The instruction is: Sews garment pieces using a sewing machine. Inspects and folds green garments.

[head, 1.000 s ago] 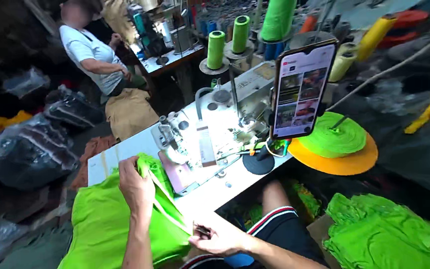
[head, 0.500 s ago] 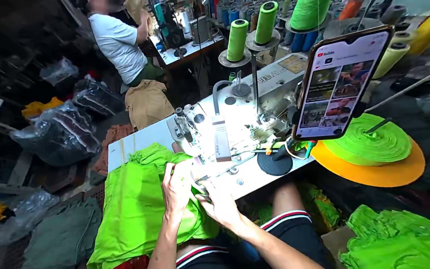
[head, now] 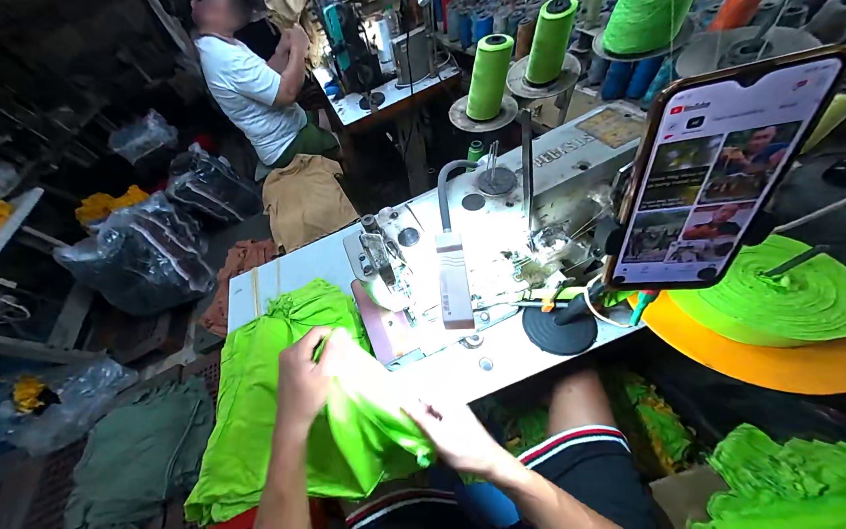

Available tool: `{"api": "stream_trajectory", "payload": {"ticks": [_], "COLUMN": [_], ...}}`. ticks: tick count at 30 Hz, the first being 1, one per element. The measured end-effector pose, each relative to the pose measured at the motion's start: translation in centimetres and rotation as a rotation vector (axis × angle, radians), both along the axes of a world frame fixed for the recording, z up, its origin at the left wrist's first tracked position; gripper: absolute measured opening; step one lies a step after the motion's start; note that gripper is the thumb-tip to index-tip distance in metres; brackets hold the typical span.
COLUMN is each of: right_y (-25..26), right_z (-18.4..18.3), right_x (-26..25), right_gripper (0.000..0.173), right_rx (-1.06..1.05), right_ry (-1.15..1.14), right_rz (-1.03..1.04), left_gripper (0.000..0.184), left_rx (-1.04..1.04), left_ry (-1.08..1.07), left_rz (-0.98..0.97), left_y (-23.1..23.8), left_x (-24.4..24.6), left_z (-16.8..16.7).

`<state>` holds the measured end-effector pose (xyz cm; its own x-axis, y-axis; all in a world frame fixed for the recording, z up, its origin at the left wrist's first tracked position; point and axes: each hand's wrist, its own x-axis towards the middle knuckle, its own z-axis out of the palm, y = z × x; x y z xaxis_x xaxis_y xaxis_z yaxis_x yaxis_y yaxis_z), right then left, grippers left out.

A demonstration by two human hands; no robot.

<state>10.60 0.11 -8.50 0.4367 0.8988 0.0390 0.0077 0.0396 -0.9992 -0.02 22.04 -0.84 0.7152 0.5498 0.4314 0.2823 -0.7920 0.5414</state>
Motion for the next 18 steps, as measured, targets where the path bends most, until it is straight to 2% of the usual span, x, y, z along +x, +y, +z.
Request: {"api": "stream_trajectory", "payload": {"ticks": [3,5,9,11,13,15,18], "right_y": [0.4,0.2,0.1,0.5,0.9,0.9,-0.1], "right_z": [-4.2,-5.6,-5.6,-5.4,-5.4,-5.7,-6.7], "right_x": [2.7,3.4,3.6,3.7,3.8,3.5,2.7], "right_gripper": [0.024,0.026,0.029,0.028,0.024,0.021,0.027], "right_rx": [-0.178,-0.206,-0.200,-0.199,-0.169,-0.150,-0.177], "right_ry": [0.153,0.242,0.262,0.251,0.219,0.157,0.071], "right_rz": [-0.279,-0.351,-0.325,-0.320,-0.324,-0.316,-0.266], "left_gripper": [0.016,0.015,0.019,0.017,0.020,0.030,0.036], "left_rx": [0.059,0.074,0.235,0.218,0.190,0.250,0.324], "left_ry": [0.007,-0.028,-0.054,-0.061,0.034,0.160,0.222], "left_rz": [0.012,0.009,0.098,0.109,0.100,0.087,0.067], "left_y": [0.0,-0.1,-2.7,-5.5,-7.9,-8.8,-9.2], "left_x": [5.0,7.0,7.1,6.1,5.0,4.5,5.0], "left_z": [-4.6,-7.0,-5.4,-4.7,-5.4,-7.2,-8.8]}}
